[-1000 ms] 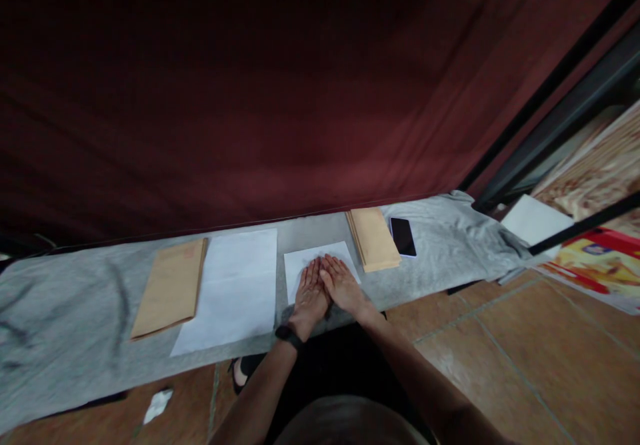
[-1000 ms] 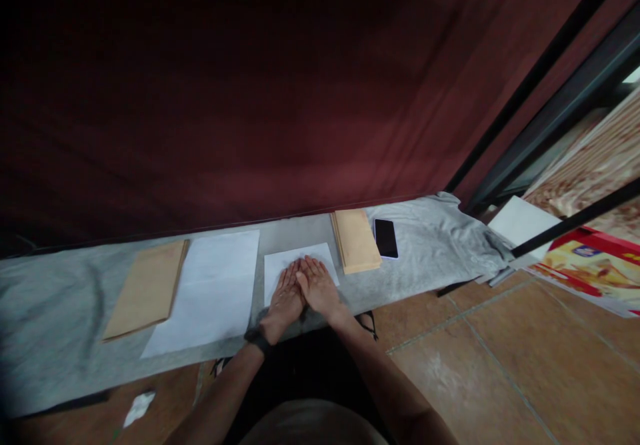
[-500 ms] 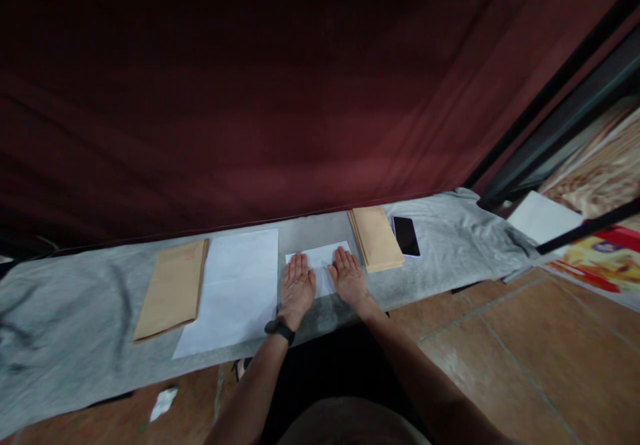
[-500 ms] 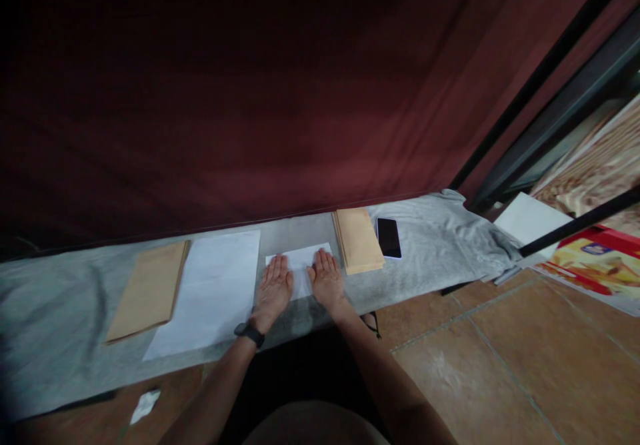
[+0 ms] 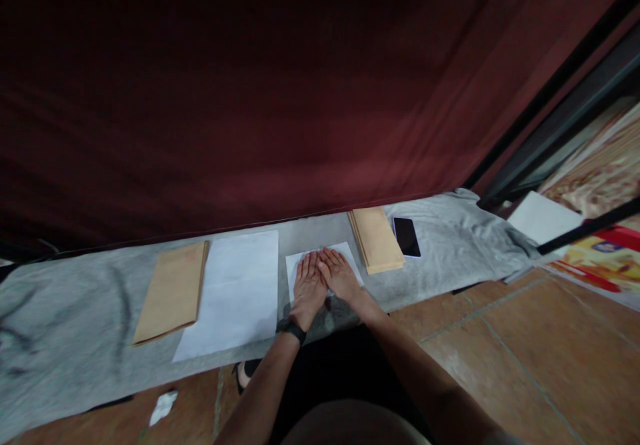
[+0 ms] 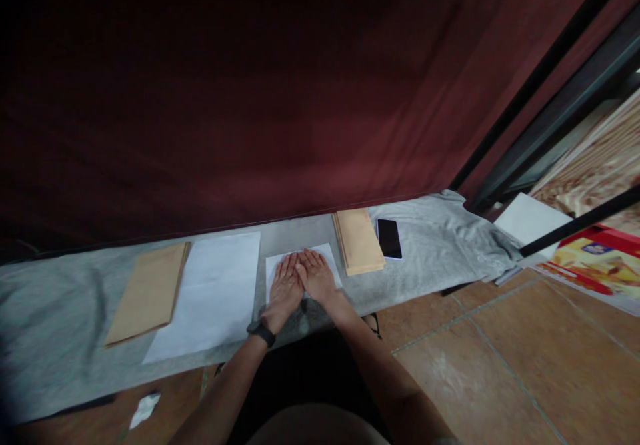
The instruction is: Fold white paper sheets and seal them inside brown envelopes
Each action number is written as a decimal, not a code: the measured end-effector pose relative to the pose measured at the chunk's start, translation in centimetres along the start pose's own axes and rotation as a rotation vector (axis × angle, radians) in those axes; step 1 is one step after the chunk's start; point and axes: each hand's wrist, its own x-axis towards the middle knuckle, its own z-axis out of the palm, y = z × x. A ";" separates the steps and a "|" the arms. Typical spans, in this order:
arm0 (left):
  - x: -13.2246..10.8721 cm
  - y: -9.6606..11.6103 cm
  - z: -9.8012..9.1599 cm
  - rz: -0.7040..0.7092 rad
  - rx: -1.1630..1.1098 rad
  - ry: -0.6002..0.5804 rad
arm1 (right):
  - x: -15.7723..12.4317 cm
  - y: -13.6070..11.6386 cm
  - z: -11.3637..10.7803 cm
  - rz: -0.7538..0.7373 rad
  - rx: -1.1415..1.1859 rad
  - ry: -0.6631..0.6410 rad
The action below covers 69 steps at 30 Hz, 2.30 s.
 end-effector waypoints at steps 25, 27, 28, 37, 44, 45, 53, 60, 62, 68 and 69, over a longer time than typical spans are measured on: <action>-5.3 -0.3 0.4 -0.247 -0.040 0.271 | -6.4 -0.3 0.8 0.277 -0.080 0.273; -6.0 0.4 0.2 -0.167 -0.038 0.233 | -7.0 -0.5 0.2 0.261 -0.067 0.252; -6.4 0.9 0.2 -0.113 -0.038 0.206 | -7.2 -0.7 -0.2 0.242 -0.054 0.232; -8.8 2.4 0.5 0.081 0.001 0.082 | -9.1 -2.3 -1.1 0.068 0.022 0.080; -10.0 0.8 0.1 -0.025 -0.022 0.194 | -11.5 1.2 -1.7 0.226 -0.102 0.206; -10.1 0.8 0.2 -0.040 -0.022 0.207 | -11.7 1.5 -1.9 0.236 -0.106 0.204; -9.6 0.9 0.0 -0.085 0.035 0.183 | -9.6 1.4 -2.6 0.492 0.100 0.254; -9.1 1.7 -1.5 -0.094 0.070 0.132 | -8.2 1.9 -2.2 0.518 0.449 0.366; -8.7 2.0 -2.0 -0.089 0.067 0.145 | -8.0 1.7 -2.5 0.498 0.526 0.374; -6.8 3.6 -4.0 -0.038 -0.015 0.188 | -6.5 -0.3 -6.3 0.411 0.690 0.406; -6.3 3.9 -4.6 -0.050 -0.054 0.198 | -6.2 -0.9 -7.5 0.373 0.767 0.405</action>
